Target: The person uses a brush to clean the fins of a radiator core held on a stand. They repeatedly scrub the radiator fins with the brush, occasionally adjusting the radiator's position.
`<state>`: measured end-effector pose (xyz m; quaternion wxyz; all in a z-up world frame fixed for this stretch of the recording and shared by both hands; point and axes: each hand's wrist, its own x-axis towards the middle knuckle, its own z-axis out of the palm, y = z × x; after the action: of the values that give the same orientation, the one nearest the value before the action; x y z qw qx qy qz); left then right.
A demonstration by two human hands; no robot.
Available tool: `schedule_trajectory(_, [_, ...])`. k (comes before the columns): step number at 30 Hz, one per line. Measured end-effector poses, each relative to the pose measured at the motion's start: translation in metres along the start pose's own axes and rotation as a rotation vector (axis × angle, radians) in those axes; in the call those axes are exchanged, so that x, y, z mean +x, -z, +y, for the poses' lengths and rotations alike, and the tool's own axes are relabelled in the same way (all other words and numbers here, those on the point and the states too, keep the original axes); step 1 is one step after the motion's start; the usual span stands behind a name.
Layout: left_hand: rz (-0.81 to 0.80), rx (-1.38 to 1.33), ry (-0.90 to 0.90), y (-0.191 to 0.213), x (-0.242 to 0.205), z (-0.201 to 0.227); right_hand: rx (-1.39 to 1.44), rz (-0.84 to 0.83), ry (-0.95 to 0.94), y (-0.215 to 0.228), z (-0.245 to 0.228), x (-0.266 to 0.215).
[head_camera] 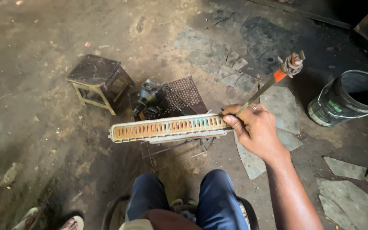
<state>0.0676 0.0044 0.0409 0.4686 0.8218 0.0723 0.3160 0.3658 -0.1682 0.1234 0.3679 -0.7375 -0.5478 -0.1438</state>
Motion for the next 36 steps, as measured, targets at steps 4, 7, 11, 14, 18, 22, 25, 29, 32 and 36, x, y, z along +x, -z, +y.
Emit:
schedule_trajectory(4, [-0.155,-0.041,-0.188,-0.048,0.047,0.05,0.03,-0.003,-0.004,0.0,0.0,-0.003])
schedule_trajectory(7, [-0.14,0.019,-0.292,-0.053,0.071,0.071,0.051,-0.024,-0.022,0.0,0.002,-0.006])
schedule_trajectory(11, [-0.046,0.367,-0.285,-0.006,0.102,0.072,0.039,-0.02,-0.01,0.001,0.005,-0.013])
schedule_trajectory(14, [-0.091,0.574,-0.36,0.015,0.124,0.06,0.049,-0.021,0.048,0.002,0.003,-0.016])
schedule_trajectory(18, [-0.272,0.607,-0.28,0.007,0.136,0.039,0.068,-0.025,0.112,0.003,0.006,-0.017])
schedule_trajectory(22, [-0.275,0.715,-0.281,0.003,0.132,0.029,0.017,-0.042,0.079,0.007,0.003,-0.021])
schedule_trajectory(25, [-0.295,0.73,-0.252,0.0,0.131,0.025,-0.006,-0.004,0.07,0.011,-0.003,-0.027])
schedule_trajectory(29, [-0.316,0.76,-0.2,-0.003,0.136,0.021,0.052,0.065,-0.019,0.024,-0.011,-0.032])
schedule_trajectory(32, [-0.289,0.728,-0.242,-0.004,0.139,0.021,0.158,0.084,-0.118,0.039,-0.015,-0.027])
schedule_trajectory(36, [-0.313,0.736,-0.258,-0.01,0.138,0.021,0.294,0.228,-0.125,0.067,-0.027,-0.021])
